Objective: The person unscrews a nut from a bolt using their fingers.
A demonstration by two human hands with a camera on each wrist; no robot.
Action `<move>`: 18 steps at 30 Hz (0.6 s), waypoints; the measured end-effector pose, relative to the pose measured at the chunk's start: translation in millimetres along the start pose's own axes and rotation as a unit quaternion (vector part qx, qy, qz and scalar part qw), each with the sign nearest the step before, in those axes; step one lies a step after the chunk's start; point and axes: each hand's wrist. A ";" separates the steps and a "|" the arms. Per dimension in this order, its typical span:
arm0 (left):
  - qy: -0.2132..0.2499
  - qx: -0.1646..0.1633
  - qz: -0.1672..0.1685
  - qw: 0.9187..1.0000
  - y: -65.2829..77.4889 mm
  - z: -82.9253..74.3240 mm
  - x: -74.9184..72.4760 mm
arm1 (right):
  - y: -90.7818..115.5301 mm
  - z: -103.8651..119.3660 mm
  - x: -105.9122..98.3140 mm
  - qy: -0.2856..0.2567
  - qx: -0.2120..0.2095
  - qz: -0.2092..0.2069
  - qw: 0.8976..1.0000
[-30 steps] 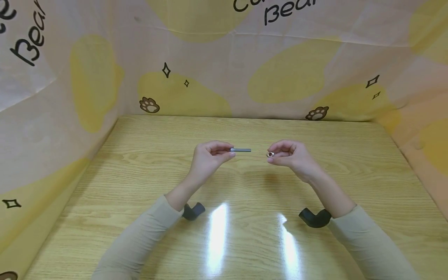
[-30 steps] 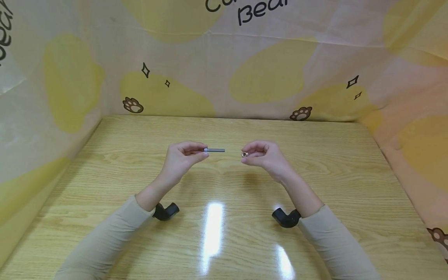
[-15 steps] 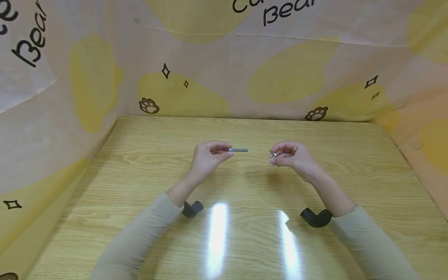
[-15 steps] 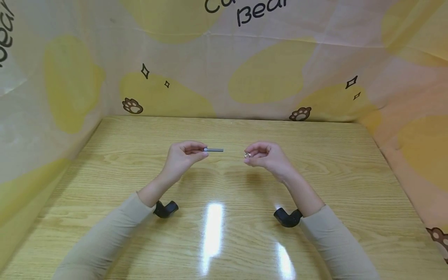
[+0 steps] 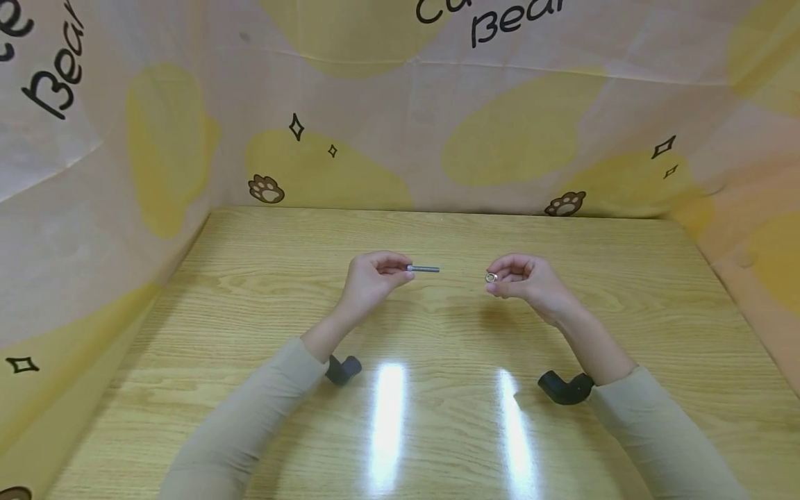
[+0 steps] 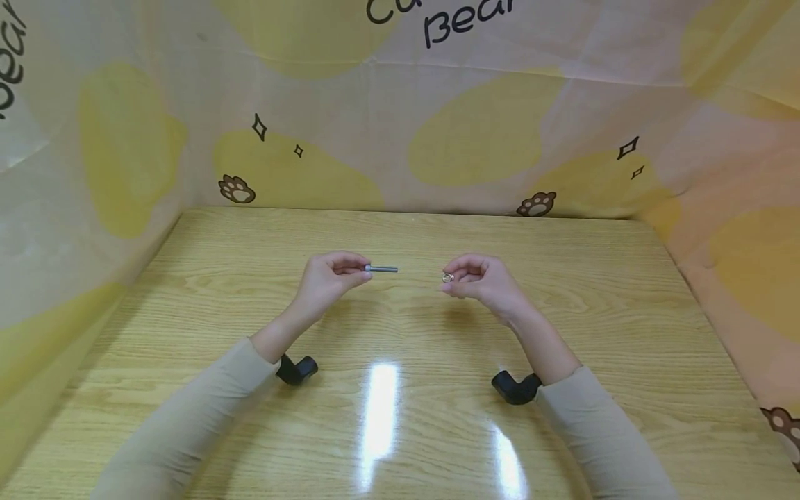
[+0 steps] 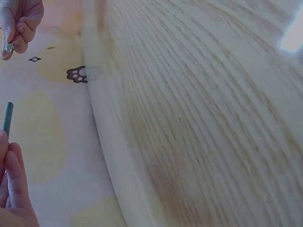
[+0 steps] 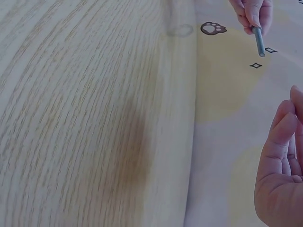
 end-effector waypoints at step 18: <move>-0.055 -0.025 0.028 0.998 -5.3 13.9 3.3 | -15.0 -21.9 -4.7 0.019 0.047 -0.019 0.999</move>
Point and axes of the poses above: each hand's wrist, its own y-axis away from the middle knuckle, its own x-axis out of the palm, z = x × y, and after that the axes turned 9 degrees about x, right-handed
